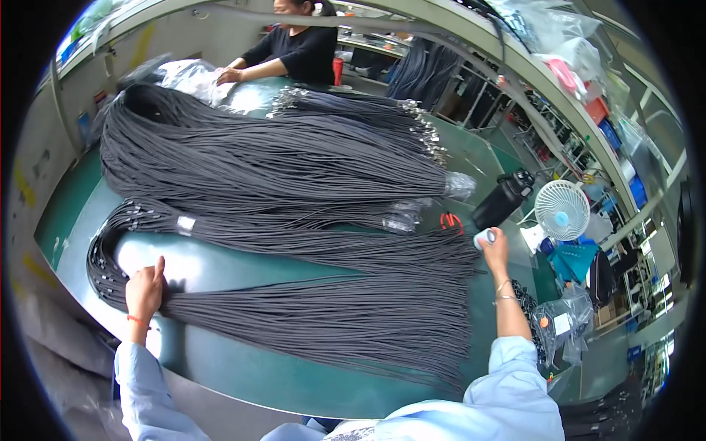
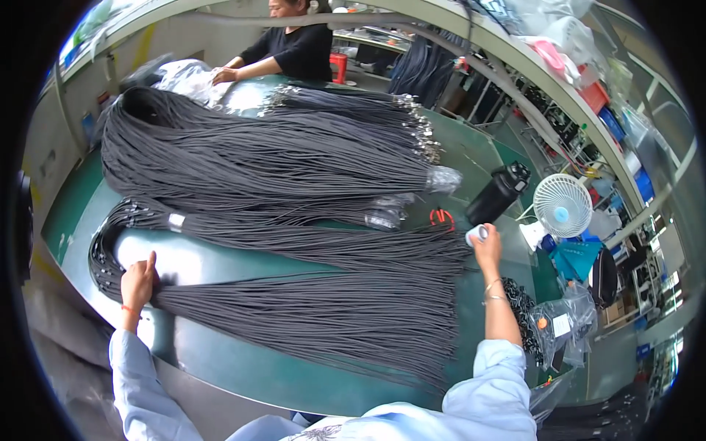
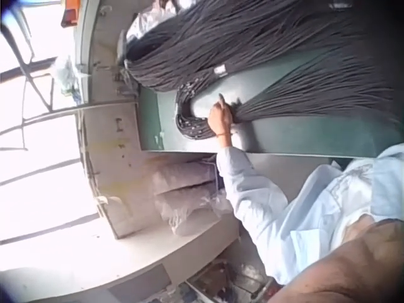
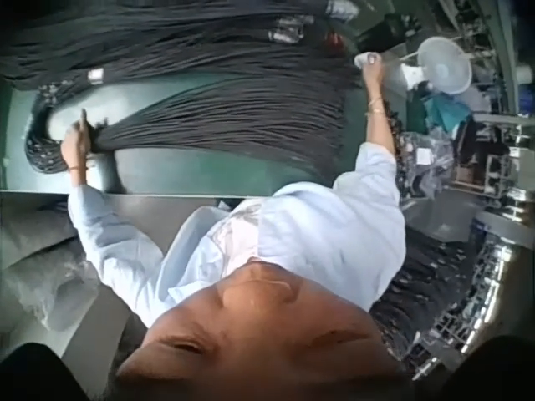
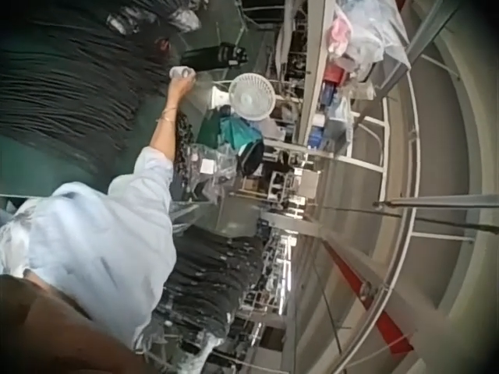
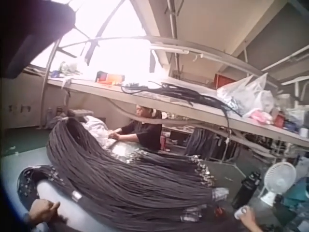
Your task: Sorting and organizing large bundles of electrical cables at a factory workstation.
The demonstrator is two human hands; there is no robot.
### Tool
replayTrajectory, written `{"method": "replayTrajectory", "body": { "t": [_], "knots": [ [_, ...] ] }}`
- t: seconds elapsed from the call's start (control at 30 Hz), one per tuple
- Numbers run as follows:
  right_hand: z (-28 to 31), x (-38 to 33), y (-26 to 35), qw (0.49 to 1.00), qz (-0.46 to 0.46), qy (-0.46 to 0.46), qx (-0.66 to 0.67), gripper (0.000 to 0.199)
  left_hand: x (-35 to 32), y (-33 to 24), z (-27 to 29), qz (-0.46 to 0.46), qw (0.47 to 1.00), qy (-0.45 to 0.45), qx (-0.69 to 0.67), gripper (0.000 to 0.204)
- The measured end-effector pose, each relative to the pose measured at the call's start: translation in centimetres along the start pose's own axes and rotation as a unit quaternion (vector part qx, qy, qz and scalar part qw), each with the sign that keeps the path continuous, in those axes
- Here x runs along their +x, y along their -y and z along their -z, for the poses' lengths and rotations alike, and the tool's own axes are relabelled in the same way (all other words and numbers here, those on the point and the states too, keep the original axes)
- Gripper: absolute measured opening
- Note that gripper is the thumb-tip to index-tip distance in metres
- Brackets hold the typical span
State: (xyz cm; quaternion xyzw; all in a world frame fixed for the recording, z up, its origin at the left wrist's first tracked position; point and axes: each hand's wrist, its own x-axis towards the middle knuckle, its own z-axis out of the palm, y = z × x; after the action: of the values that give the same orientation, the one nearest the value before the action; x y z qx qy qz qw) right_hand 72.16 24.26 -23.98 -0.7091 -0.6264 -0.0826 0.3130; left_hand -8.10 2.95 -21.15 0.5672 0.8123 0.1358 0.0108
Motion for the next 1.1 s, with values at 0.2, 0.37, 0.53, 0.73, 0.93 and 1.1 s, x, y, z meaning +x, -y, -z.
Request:
{"method": "replayTrajectory", "body": {
  "t": [0.2, 0.37, 0.53, 0.73, 0.93, 1.1],
  "knots": [
    [1.0, 1.0, -0.5, 0.997, -0.045, 0.053, -0.038, 0.058, -0.9, -0.8, 0.4, 0.02, 0.998, -0.017, -0.052, 0.064],
    [3.0, 0.4, -4.8, 0.995, -0.092, -0.002, -0.036, 0.059, -2.3, -0.8, 1.0, -0.003, 1.0, 0.007, 0.01, 0.06],
    [4.9, -2.3, -1.0, 0.988, 0.07, -0.097, -0.094, 0.053, -4.0, -0.1, 1.7, -0.085, 0.996, -0.022, -0.028, 0.051],
    [7.6, -4.8, 11.5, 0.969, 0.227, 0.069, 0.067, 0.029, -7.6, -10.6, 1.7, -0.357, 0.932, -0.06, -0.025, 0.043],
    [8.9, -3.9, 21.4, 0.939, 0.2, 0.163, 0.229, 0.026, -6.3, -8.7, 1.4, -0.137, 0.978, -0.03, -0.153, 0.038],
    [8.6, -2.6, 25.9, 0.912, 0.217, 0.234, 0.256, 0.028, -3.4, -7.7, -0.3, -0.041, 0.929, -0.045, -0.365, 0.038]
  ]
}}
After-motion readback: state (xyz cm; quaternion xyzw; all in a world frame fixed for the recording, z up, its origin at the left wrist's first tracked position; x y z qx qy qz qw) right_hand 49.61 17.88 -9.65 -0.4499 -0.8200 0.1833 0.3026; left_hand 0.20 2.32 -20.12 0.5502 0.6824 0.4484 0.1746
